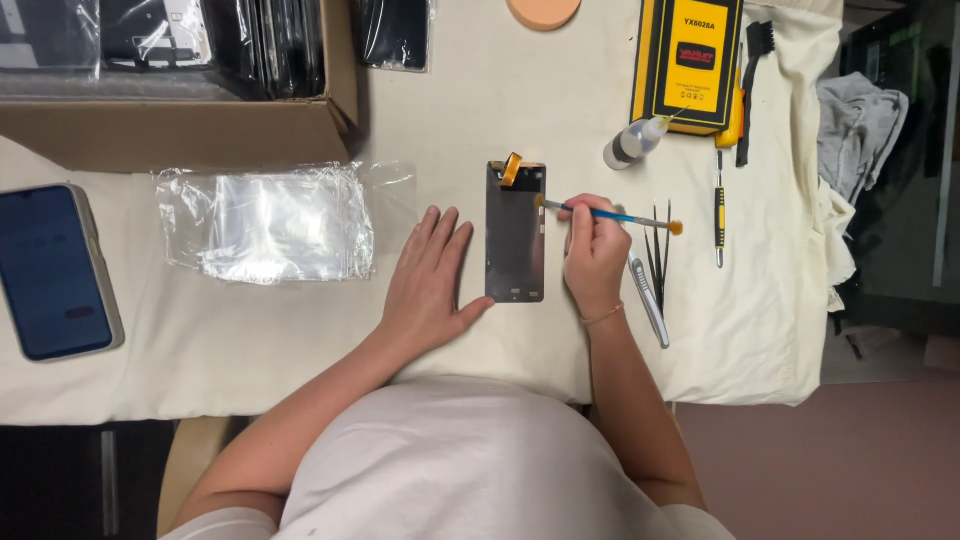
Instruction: The person cleans a smartphone screen assembly using tweezers to remove a ribbon cable, a brush to apply liquid, and a cloth to wipe the surface. They then use a toothbrush to scrub the screen and place the assembly into a plastic bag.
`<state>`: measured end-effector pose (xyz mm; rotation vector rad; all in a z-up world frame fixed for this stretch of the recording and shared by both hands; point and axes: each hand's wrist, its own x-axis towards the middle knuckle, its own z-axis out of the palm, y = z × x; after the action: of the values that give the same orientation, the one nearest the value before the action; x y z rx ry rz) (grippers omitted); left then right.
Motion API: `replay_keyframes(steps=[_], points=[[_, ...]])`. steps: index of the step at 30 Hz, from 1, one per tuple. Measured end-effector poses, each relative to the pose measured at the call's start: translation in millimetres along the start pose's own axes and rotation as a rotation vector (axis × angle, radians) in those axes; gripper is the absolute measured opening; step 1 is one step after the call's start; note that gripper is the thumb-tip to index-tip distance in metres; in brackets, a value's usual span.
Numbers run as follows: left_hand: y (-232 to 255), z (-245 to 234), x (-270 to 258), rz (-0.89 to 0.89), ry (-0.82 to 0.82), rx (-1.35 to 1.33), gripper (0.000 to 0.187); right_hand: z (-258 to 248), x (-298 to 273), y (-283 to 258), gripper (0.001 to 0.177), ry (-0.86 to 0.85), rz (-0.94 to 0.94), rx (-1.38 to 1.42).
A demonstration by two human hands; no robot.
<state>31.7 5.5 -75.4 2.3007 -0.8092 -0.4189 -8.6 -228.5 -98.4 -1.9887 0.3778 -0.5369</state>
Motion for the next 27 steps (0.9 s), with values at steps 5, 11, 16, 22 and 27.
replay_keyframes(steps=[5,11,16,22,27], points=[[0,1,3,0.004,-0.003,0.017,0.093,12,3,5,0.018,-0.022,-0.001,0.074],[1,-1,2,-0.008,-0.011,0.012,0.093,12,8,6,0.021,0.044,0.027,0.099],[1,0,3,-0.007,-0.018,0.015,0.093,20,24,14,0.022,0.082,0.020,0.132],[1,0,3,-0.026,-0.020,-0.009,0.094,12,14,21,0.022,0.047,-0.043,0.053],[-1,2,4,-0.010,-0.010,0.006,0.094,13,0,15,0.021,0.051,-0.015,0.046]])
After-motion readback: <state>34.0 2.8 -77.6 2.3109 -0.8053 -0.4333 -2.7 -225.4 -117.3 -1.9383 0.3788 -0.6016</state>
